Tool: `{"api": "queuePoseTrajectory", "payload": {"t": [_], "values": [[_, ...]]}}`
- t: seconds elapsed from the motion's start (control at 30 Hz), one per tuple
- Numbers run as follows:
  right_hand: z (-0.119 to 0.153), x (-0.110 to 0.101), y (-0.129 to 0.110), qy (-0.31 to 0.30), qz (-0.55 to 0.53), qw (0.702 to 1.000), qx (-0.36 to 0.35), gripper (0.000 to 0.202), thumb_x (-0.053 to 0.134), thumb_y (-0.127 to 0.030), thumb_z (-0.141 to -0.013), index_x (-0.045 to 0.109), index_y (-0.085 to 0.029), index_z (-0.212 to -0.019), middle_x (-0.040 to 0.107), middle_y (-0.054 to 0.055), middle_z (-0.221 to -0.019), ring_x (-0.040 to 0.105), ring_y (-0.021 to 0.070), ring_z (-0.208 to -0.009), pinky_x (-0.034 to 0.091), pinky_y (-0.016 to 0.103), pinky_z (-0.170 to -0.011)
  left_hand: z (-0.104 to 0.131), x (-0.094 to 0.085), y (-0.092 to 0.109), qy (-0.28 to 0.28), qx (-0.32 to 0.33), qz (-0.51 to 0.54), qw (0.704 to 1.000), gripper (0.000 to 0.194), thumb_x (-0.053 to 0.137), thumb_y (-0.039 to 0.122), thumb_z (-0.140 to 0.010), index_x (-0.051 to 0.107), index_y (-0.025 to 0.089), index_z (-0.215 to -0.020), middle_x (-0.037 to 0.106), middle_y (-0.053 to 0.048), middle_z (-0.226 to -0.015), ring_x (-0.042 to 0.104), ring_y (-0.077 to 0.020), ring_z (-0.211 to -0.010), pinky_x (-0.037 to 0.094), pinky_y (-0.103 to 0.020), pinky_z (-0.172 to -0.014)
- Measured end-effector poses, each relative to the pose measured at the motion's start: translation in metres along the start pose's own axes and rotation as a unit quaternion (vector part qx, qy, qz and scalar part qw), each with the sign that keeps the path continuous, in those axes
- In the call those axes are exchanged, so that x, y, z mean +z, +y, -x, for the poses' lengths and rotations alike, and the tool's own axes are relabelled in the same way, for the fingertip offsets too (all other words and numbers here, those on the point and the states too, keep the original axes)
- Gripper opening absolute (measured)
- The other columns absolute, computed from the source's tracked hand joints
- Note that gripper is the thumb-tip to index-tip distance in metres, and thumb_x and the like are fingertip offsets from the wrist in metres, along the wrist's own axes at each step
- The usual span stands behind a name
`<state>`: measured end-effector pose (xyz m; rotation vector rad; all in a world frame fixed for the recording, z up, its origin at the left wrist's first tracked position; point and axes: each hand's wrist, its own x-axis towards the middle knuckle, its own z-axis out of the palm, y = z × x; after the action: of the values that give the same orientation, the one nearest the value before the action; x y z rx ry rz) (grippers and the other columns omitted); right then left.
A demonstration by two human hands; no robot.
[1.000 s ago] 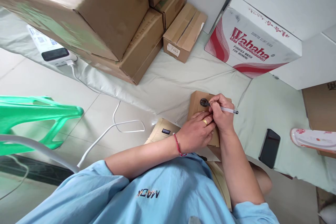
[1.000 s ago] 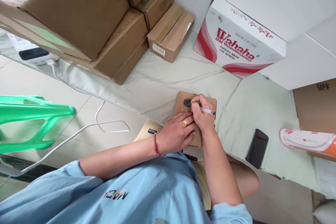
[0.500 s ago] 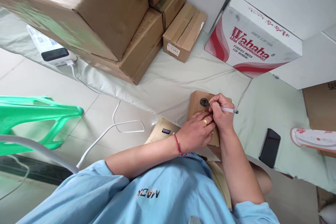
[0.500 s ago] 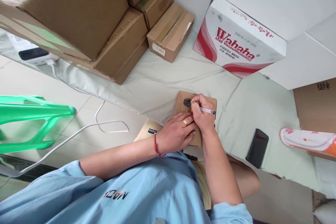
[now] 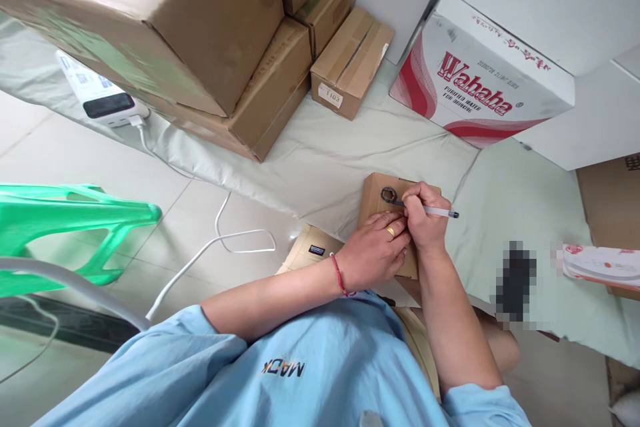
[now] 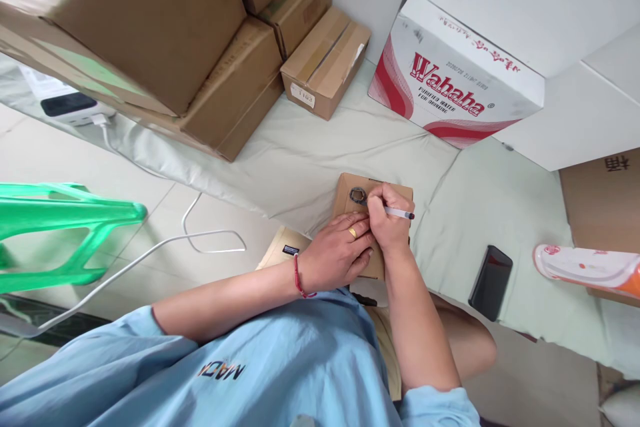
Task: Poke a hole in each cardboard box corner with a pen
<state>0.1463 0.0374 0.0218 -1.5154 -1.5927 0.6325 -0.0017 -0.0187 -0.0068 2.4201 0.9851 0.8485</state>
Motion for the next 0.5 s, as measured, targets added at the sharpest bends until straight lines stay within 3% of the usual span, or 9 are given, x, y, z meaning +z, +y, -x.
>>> {"api": "queuePoseTrajectory", "payload": {"t": [0.23,0.5], "values": [[0.0,0.0,0.003,0.046,0.024,0.999,0.007,0.019,0.054,-0.025,-0.083,0.057,-0.026,-0.064,0.053,-0.005,-0.054,0.049,0.0156,-0.056,0.041,0.031,-0.06,0.0,0.0,0.0,0.015,0.01,-0.005,1.0,0.034,0.057,0.021,-0.103,0.073,0.01,-0.131,0.074,-0.02,-0.137,0.063,-0.0334,-0.141,0.056,-0.052,-0.118],[0.001,0.0,0.013,0.079,0.027,0.996,0.027,0.019,0.055,-0.024,-0.086,0.056,-0.026,-0.068,0.052,-0.004,-0.056,0.047,0.017,-0.055,0.04,0.031,-0.056,-0.001,-0.001,0.001,-0.011,-0.005,0.014,1.0,0.037,0.059,0.021,-0.103,0.072,0.012,-0.137,0.072,-0.02,-0.141,0.062,-0.0331,-0.141,0.055,-0.054,-0.119]]}}
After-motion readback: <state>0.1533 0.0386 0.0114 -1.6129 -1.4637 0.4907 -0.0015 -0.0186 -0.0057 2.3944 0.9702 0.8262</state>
